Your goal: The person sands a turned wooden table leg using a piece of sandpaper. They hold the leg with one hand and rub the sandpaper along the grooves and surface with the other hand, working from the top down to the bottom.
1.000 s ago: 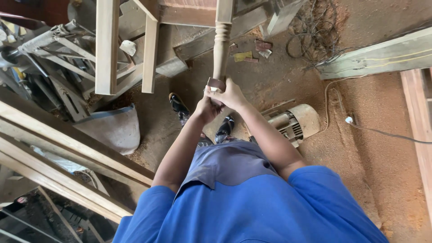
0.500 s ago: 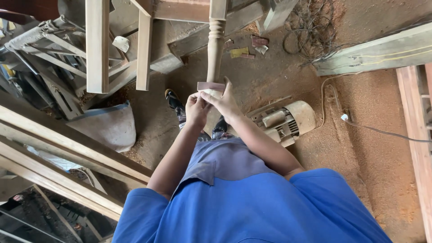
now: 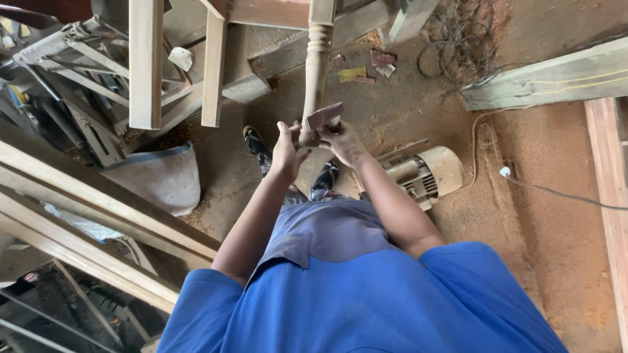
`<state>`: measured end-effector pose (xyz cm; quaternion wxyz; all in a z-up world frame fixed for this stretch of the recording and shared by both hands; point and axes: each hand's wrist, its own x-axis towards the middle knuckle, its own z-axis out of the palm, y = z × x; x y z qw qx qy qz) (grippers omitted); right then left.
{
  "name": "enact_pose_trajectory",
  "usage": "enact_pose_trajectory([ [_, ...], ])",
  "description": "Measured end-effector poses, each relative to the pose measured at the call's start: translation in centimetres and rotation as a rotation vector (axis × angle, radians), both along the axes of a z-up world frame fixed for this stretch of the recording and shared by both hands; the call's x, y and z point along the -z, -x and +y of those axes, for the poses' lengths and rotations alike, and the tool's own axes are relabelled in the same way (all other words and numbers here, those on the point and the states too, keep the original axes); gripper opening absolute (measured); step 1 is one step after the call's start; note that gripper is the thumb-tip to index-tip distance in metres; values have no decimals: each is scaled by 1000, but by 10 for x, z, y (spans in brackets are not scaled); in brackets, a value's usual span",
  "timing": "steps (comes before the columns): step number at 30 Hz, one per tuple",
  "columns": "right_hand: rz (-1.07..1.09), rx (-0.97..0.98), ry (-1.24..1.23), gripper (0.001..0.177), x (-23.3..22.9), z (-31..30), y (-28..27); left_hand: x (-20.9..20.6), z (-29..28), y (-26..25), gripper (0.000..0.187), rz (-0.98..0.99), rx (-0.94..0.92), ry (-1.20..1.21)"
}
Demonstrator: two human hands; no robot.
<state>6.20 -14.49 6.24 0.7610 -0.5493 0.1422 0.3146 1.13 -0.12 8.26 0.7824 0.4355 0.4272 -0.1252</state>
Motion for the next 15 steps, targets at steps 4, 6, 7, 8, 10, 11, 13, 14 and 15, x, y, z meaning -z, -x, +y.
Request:
enact_pose_trajectory([
  [4, -257, -47, 481, 40, -7, 21, 4, 25, -22, -11, 93, -63, -20, 153],
  [6, -217, -42, 754, 45, 6, 33, 3, 8, -20, -20, 112, -202, 28, 155],
  [7, -220, -38, 759, 45, 13, 27, 3, 10, -22, -20, 112, -206, 30, 159],
  [8, -242, -35, 686, 41, 19, 25, 5, 12, -20, -18, 114, -231, 48, 152],
  [10, -258, -34, 615, 38, 31, 19, 13, -20, -22, -16, 116, -249, 66, 147],
  [11, -285, -33, 508, 35, 35, 14, 19, -54, -26, -16, 100, -186, 59, 107],
  [13, -330, -31, 395, 34, 32, 7, 11, -25, -23, -25, 86, -141, 50, 61],
  [14, -294, -4, 345, 24, 24, 2, 10, 34, -17, -15, 80, -113, 14, 105],
  [15, -258, 22, 296, 16, 16, -2, 10, 92, -13, -5, 76, -85, -23, 149],
])
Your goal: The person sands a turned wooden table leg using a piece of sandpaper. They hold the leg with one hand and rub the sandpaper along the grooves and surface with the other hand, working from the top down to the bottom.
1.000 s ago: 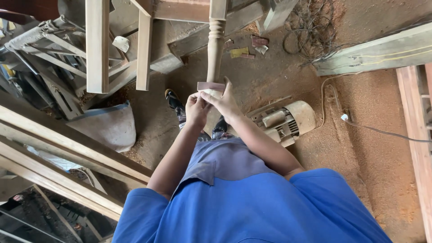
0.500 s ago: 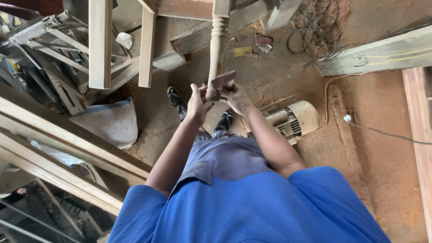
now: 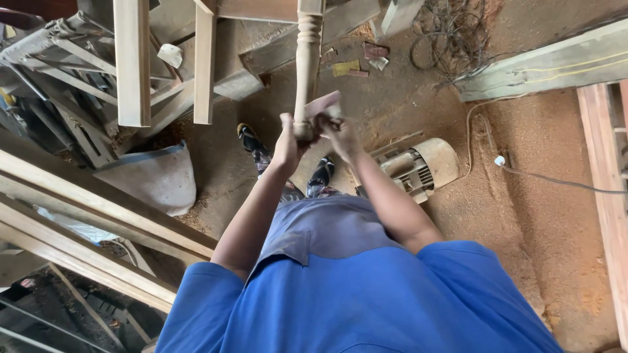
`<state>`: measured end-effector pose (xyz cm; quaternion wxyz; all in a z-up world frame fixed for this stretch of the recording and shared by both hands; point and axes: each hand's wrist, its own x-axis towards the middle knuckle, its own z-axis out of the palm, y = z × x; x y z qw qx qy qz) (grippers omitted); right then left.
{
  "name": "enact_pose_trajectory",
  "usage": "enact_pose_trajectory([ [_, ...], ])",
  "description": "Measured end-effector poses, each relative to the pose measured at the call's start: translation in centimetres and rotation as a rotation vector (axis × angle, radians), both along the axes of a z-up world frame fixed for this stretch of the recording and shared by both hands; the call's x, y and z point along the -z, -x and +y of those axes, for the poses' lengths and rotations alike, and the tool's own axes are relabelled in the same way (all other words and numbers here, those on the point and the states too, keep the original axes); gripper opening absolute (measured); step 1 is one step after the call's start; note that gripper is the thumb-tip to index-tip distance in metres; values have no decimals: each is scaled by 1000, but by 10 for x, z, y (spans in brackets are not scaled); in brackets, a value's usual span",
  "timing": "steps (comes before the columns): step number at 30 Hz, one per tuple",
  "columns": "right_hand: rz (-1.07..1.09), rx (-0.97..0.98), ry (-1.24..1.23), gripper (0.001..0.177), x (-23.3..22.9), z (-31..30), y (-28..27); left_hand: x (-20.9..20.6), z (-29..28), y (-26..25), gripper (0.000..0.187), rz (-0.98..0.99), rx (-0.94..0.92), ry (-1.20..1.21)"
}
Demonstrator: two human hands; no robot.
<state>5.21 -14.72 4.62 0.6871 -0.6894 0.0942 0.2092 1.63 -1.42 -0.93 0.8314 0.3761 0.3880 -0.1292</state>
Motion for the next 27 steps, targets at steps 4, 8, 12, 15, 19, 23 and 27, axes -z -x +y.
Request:
enact_pose_trajectory([
  [4, 53, 234, -112, 24, 23, -33, 4, -28, 5, -14, 56, 27, 472, -752],
  [8, 158, 479, -144, 16, 6, -55, 9, -33, 16, -35, 22, 30, 495, -345],
  [12, 209, 550, -373, 12, -20, -73, 12, -39, 26, -35, 23, -105, 433, 207],
  [15, 217, 488, -415, 11, -36, -73, 13, -45, 23, -23, 13, -60, 216, 549],
  [19, 203, 415, -288, 19, -42, -57, 5, -23, 18, -24, 18, -32, 386, 152],
  [23, -27, 235, 95, 26, -34, -23, -6, -46, 3, -10, 52, -4, 512, -756],
  [27, -327, 35, 412, 27, 18, 8, 0, -66, 2, -2, 18, 67, 533, -687],
])
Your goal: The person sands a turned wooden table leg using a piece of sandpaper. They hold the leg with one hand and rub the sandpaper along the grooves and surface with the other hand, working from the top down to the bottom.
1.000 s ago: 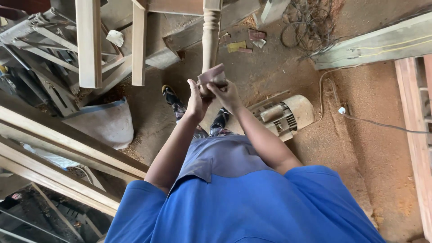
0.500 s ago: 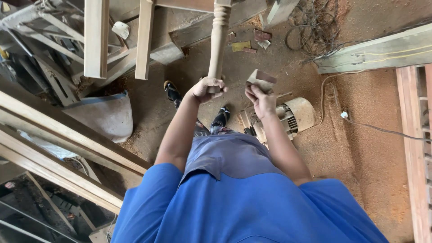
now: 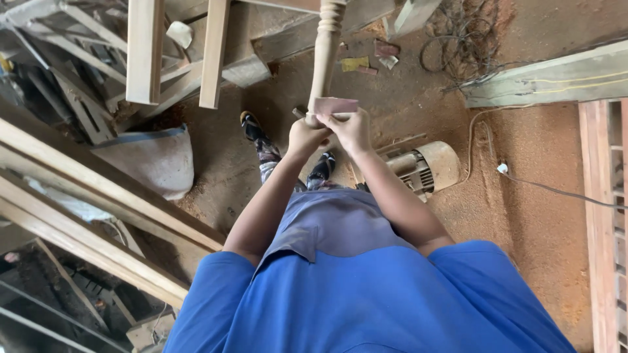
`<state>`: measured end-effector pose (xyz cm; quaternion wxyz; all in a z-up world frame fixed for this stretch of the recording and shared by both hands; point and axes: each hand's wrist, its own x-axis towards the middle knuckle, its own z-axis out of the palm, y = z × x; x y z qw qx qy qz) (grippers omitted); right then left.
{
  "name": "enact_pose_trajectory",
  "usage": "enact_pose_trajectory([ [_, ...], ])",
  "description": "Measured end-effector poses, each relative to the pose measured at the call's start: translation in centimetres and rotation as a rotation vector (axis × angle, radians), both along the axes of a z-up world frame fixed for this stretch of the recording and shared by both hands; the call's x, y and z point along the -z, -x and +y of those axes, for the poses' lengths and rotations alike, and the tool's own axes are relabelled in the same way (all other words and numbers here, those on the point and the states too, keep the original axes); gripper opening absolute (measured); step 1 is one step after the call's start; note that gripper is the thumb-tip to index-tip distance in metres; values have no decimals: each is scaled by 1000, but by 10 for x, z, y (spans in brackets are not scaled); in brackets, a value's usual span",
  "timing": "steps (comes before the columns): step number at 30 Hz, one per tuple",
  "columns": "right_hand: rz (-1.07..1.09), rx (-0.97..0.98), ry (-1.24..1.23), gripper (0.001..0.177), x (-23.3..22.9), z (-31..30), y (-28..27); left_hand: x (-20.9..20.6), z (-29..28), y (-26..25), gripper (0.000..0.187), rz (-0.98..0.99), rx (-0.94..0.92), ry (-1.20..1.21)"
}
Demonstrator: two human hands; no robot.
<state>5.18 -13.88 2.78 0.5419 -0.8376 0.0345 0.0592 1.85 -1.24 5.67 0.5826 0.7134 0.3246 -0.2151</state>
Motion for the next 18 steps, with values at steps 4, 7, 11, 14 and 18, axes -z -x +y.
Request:
enact_pose_trajectory([
  [4, -9, -13, 103, 42, -17, 22, -15, 2, 2, 2, 18, 13, -41, -6],
  [7, -400, -101, 203, 37, -15, 25, -7, 4, -2, 9, 19, 31, -43, 7],
  [11, -442, -216, 339, 34, -32, 13, -9, -6, 5, 0, 21, -8, -43, -16],
  [14, -368, -257, 328, 30, -32, 25, -16, -4, 4, 1, 22, -3, -26, 2],
  [18, -130, -327, 342, 29, -49, 33, -21, -2, 4, 2, 24, -12, 6, 9],
])
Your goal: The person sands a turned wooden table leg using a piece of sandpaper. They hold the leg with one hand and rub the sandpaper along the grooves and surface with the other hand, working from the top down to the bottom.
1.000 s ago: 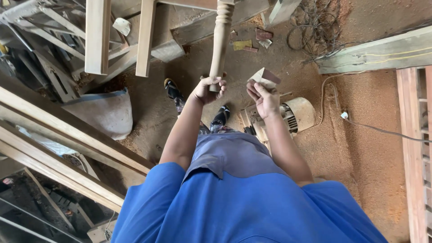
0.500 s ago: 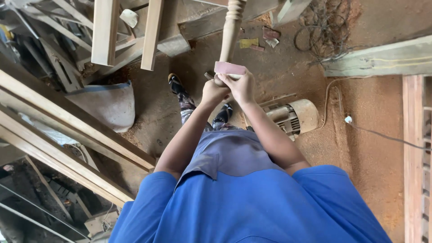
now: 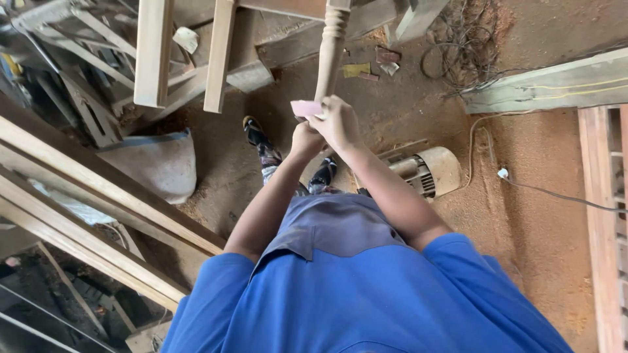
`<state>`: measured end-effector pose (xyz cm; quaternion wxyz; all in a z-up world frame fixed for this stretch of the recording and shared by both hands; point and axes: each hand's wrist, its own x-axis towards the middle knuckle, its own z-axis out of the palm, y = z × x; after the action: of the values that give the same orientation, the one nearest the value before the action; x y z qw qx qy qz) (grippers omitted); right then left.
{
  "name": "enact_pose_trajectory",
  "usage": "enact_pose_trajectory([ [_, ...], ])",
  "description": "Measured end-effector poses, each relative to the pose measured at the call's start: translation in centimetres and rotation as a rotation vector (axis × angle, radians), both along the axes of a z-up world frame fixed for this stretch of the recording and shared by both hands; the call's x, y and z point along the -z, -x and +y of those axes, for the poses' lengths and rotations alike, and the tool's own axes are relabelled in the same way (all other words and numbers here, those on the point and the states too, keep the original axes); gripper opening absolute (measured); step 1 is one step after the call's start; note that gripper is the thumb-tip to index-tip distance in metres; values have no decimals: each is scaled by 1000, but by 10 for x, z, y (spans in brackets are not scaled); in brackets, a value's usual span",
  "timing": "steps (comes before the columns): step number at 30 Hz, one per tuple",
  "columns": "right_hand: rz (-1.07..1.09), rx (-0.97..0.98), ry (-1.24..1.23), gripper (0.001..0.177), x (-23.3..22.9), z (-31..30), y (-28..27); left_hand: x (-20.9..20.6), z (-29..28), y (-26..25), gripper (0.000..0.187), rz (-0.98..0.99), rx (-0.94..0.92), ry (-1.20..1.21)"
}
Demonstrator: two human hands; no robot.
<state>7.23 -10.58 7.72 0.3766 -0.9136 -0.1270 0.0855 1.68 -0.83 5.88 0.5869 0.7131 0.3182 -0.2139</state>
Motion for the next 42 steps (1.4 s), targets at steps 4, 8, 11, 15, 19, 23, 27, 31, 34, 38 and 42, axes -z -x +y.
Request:
enact_pose_trajectory([
  [4, 117, -8, 216, 28, -12, 2, -3, 2, -1, -2, 25, -18, -8, 5],
  [8, -82, -204, 289, 12, -2, 26, -1, 0, -8, 9, 26, 16, -12, 14],
  [11, -323, -219, 373, 17, -4, 29, -3, -5, -7, 1, 27, -4, -19, -2],
  [15, -273, -131, 384, 15, 2, 28, 1, 0, -12, 3, 29, -10, -57, -12],
  [19, -185, -189, 452, 22, -10, 35, -10, 1, -6, -4, 30, -18, -50, 17],
  [23, 6, -86, 448, 35, 4, 20, 2, -3, -4, 5, 32, -25, -73, 25],
  [27, 31, -126, 429, 23, 18, 34, -12, -3, -4, 1, 33, 27, -59, 33],
  [31, 37, -108, 435, 25, -9, 23, -3, -5, -7, 2, 34, 2, -33, 27],
  [34, 29, -81, 445, 23, -13, 24, -3, -3, -2, -1, 35, 2, -40, 25],
  [38, 0, -99, 443, 20, 1, 33, -5, -2, -4, 2, 37, 21, -23, 50],
  [42, 138, -53, 333, 32, -48, 9, -2, -3, 0, -1, 39, 2, -13, 58],
])
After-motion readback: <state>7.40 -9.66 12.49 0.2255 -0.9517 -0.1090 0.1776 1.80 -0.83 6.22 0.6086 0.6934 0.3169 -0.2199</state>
